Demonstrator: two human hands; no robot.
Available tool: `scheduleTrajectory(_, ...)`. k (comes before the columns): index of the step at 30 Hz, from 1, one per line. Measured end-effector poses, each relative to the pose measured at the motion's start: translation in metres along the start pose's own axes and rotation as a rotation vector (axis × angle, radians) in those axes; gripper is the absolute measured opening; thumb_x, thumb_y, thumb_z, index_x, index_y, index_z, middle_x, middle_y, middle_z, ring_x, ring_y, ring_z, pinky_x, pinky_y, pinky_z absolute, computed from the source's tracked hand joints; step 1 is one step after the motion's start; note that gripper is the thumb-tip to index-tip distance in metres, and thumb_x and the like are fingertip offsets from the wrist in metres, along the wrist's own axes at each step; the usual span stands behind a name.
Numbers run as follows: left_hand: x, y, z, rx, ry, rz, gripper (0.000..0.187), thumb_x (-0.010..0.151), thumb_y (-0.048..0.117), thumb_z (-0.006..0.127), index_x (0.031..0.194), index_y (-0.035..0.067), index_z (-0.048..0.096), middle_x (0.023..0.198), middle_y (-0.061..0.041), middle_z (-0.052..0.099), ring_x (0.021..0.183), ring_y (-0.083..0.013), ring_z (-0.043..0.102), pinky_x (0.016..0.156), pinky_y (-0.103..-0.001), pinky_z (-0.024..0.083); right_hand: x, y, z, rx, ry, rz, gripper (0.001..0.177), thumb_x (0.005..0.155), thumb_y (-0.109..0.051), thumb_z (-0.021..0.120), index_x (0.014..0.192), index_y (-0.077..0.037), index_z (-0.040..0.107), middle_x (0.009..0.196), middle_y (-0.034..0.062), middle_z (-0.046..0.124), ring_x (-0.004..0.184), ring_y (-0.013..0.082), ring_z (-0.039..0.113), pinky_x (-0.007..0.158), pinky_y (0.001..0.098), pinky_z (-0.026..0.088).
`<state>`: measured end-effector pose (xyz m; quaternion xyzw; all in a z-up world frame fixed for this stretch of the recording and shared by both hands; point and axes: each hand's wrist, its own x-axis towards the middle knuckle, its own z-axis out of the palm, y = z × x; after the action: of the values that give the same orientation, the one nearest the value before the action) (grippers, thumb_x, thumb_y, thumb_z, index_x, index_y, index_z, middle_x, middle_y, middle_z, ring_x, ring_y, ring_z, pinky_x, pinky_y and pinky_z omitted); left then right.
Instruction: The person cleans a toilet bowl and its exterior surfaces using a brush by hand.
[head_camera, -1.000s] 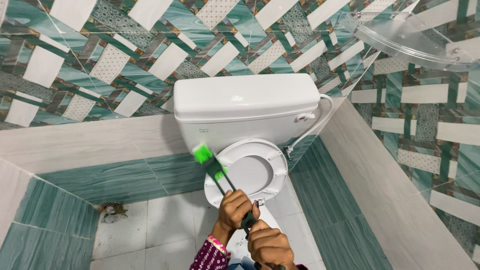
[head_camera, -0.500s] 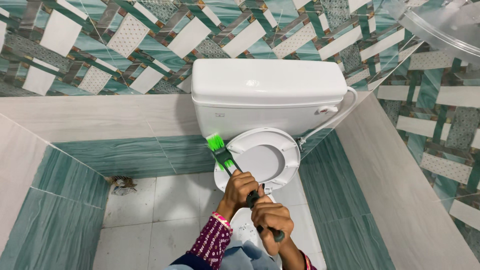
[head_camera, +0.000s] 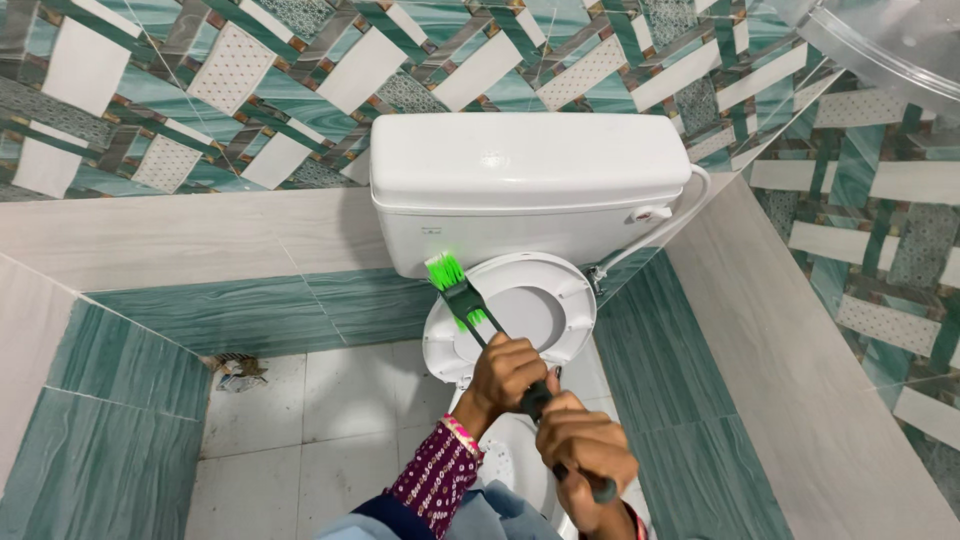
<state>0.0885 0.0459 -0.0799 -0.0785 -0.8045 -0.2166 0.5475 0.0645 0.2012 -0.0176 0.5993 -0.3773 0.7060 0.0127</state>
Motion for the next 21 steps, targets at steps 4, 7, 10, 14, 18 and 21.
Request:
scheduleTrajectory(4,0.001,0.005,0.0,-0.017,-0.011,-0.036,0.027,0.075,0.011,0.076,0.061,0.012,0.053,0.06,-0.001,0.049,0.059,-0.018,0.053,0.058,-0.035,0.03,0.015,-0.001,-0.001,0.015,-0.051,0.043,0.025,0.078,-0.005,0.059,0.059,-0.002,0.043,0.054,0.011,0.051,0.048,0.0231,0.053,0.062,0.0372,0.045)
scheduleTrajectory(7,0.019,0.029,-0.004,-0.108,-0.009,0.07,0.034,0.081,0.01,0.079,0.061,0.012,0.051,0.061,0.0,0.05,0.061,-0.0177,0.053,0.059,-0.035,0.028,0.014,-0.051,-0.018,-0.075,-0.217,0.049,0.024,0.077,-0.006,0.063,0.058,0.0,0.049,0.055,0.0124,0.056,0.049,0.0244,0.059,0.061,0.0363,0.049)
scheduleTrajectory(10,0.029,0.051,-0.004,-0.069,0.003,0.138,0.04,0.078,0.009,0.079,0.056,0.013,0.047,0.056,0.001,0.045,0.056,-0.0173,0.05,0.056,-0.035,0.026,0.012,-0.069,-0.02,-0.216,-0.315,0.107,0.027,0.077,-0.009,0.067,0.058,-0.001,0.05,0.055,0.0125,0.058,0.048,0.0233,0.06,0.06,0.0349,0.052)
scheduleTrajectory(14,0.023,0.029,0.008,-0.154,-0.01,0.113,0.035,0.081,0.016,0.081,0.062,0.013,0.052,0.061,0.001,0.05,0.06,-0.0171,0.051,0.059,-0.035,0.026,0.017,-0.035,-0.014,-0.05,-0.105,-0.113,0.032,0.083,-0.007,0.063,0.056,0.001,0.047,0.053,0.0138,0.054,0.044,0.0239,0.058,0.058,0.0382,0.048)
scheduleTrajectory(18,0.02,0.024,0.016,-0.104,-0.008,0.079,0.035,0.076,0.013,0.077,0.058,0.012,0.047,0.058,-0.001,0.044,0.056,-0.0189,0.048,0.058,-0.036,0.025,0.02,-0.029,-0.001,-0.028,0.063,-0.073,0.035,0.082,-0.007,0.064,0.056,-0.001,0.041,0.053,0.0111,0.049,0.045,0.0221,0.05,0.06,0.0376,0.042)
scheduleTrajectory(21,0.029,0.045,0.01,-0.127,-0.009,0.136,0.035,0.079,0.011,0.076,0.058,0.013,0.048,0.058,0.0,0.047,0.056,-0.0173,0.049,0.057,-0.035,0.026,0.022,-0.064,-0.012,-0.043,-0.153,-0.188,0.032,0.079,-0.01,0.068,0.058,0.0,0.046,0.054,0.0133,0.052,0.047,0.0252,0.058,0.061,0.0387,0.045)
